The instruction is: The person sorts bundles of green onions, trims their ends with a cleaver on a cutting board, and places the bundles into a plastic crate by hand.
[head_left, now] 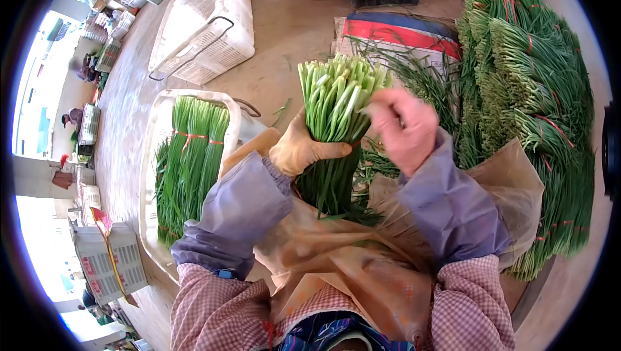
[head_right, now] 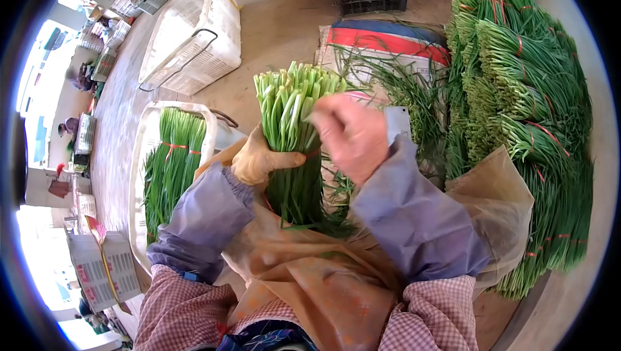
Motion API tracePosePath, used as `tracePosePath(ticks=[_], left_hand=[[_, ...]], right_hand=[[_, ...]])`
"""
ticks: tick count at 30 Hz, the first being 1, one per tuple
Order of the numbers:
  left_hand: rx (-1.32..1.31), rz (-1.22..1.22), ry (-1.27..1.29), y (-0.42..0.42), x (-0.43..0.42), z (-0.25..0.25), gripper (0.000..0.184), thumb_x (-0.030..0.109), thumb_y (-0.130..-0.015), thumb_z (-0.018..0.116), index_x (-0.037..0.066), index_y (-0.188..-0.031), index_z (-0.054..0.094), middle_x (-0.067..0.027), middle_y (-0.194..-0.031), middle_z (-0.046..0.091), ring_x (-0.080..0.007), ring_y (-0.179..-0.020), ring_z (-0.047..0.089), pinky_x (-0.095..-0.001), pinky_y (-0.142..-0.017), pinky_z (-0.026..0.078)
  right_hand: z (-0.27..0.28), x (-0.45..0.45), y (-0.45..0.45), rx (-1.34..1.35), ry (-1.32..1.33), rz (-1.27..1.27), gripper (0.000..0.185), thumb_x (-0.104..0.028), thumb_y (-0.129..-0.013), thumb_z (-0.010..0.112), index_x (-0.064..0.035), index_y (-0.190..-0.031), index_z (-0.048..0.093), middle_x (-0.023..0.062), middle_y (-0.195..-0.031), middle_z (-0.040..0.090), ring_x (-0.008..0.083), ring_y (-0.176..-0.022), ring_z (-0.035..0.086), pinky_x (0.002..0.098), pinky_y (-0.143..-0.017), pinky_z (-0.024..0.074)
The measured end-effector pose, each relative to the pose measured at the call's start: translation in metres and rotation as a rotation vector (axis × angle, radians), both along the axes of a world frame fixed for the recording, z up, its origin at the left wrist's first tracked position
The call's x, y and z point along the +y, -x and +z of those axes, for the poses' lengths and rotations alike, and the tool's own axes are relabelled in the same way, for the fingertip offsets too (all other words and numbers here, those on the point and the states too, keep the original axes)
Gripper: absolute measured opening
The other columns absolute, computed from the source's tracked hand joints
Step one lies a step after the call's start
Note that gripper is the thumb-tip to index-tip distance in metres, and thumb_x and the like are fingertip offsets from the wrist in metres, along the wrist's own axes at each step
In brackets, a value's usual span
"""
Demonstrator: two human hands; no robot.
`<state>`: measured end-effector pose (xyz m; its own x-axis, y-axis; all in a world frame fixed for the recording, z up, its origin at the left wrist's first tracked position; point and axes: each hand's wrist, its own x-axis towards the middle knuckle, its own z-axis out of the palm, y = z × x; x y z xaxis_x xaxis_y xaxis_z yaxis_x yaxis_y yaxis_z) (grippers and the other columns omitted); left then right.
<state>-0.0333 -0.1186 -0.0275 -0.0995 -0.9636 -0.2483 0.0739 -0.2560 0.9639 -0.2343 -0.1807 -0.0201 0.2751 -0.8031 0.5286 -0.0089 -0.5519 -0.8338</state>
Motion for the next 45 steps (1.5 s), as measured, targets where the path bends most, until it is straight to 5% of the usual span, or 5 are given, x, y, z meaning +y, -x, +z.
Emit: tracePosePath(ticks=[6,12,19,24,45], left_hand=[[-0.140,-0.074,0.029,-0.003,-0.023,-0.040,0.103,0.013,-0.063,0.091,-0.001,-0.145,0.031,-0.0123,-0.135,0.054,-0.0214,-0.124,0.052,-0.0352,-0.106,0.042],[-0.812,-0.286,-0.123,-0.003,-0.082,-0.083,0.103,0.030,-0.062,0.091,-0.003,-0.141,0.035,-0.0218,-0.127,0.060,-0.0321,-0.122,0.056,-0.0376,-0.105,0.043],[-1.114,-0.496,-0.331,0.006,-0.122,-0.198,0.098,0.033,-0.060,0.088,-0.001,-0.138,0.039,-0.0244,-0.125,0.060,-0.0370,-0.121,0.056,-0.0402,-0.103,0.044],[-1.193,-0.453,-0.403,0.016,-0.110,-0.259,0.098,0.033,-0.059,0.088,0.002,-0.138,0.040,-0.0226,-0.116,0.065,-0.0380,-0.109,0.062,-0.0422,-0.096,0.048],[-1.447,-0.217,-0.152,0.063,-0.125,-0.302,0.101,0.036,-0.054,0.090,0.006,-0.135,0.038,-0.0108,-0.122,0.057,-0.0298,-0.115,0.056,-0.0456,-0.094,0.045]], right_hand=[[-0.043,-0.067,0.074,-1.088,-0.696,0.185,0.011,-0.013,-0.098,0.057,-0.0070,-0.090,0.063,-0.0016,-0.062,0.052,0.0083,-0.052,0.046,0.0276,-0.052,0.0431],[-0.340,-0.023,0.054,0.893,-0.570,0.149,0.024,-0.011,-0.080,0.066,-0.0041,-0.103,0.069,0.0167,-0.094,0.070,0.0304,-0.086,0.069,0.0394,-0.076,0.0551],[-0.424,0.106,0.040,1.148,-0.608,0.740,0.028,-0.027,-0.090,0.060,-0.0074,-0.109,0.067,0.0145,-0.099,0.069,0.0330,-0.095,0.066,0.0444,-0.084,0.0528],[-0.352,-0.006,0.105,0.691,-0.320,-0.570,0.018,-0.004,-0.088,0.060,-0.0016,-0.106,0.059,0.0184,-0.088,0.059,0.0343,-0.083,0.059,0.0428,-0.075,0.0479],[-0.265,-0.014,0.063,0.706,-0.651,-0.350,0.016,-0.018,-0.089,0.062,-0.0069,-0.100,0.061,0.0163,-0.071,0.062,0.0365,-0.066,0.064,0.0448,-0.063,0.0505]])
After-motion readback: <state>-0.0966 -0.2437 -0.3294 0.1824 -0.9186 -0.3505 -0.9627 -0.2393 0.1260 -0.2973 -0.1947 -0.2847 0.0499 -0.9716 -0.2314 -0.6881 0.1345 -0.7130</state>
